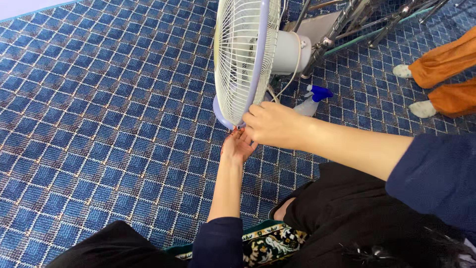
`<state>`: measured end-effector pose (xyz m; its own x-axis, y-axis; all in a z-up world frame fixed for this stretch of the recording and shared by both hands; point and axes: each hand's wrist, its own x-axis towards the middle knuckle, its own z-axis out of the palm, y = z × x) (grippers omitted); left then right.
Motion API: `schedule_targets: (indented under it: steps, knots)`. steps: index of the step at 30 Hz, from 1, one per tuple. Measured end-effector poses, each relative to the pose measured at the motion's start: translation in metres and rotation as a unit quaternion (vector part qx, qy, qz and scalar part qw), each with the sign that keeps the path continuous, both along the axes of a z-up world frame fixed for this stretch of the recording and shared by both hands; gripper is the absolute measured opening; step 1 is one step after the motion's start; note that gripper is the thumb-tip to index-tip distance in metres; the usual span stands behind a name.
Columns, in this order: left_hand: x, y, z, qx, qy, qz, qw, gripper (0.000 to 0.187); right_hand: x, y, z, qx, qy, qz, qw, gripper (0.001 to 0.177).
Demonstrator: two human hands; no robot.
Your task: The person uses a screwdriver to loosen and remove screws from the base of an electric fan. After removing the screws, the person wipes the fan's front grill with a cloth.
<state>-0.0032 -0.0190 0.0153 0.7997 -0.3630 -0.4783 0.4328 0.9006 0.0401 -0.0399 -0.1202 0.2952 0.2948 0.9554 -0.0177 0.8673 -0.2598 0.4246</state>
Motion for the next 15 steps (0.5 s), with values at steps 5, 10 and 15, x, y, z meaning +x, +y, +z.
schedule_targets:
  steps: [5, 10, 15]
  knots:
    - [-0.002, -0.008, -0.011, -0.034, -0.013, -0.004, 0.999, 0.029, 0.003, -0.002, -0.019, 0.018, 0.134, -0.149, 0.98, 0.014]
    - [-0.003, -0.013, -0.024, -0.07, -0.008, 0.006, 0.997, 0.034, 0.011, -0.013, -0.059, 0.134, 0.257, -0.452, 0.844, 0.017]
    - [0.006, -0.009, -0.039, -0.046, -0.009, 0.004, 0.999, 0.029, 0.017, -0.035, -0.097, 0.504, 0.59, -0.613, 0.147, 0.016]
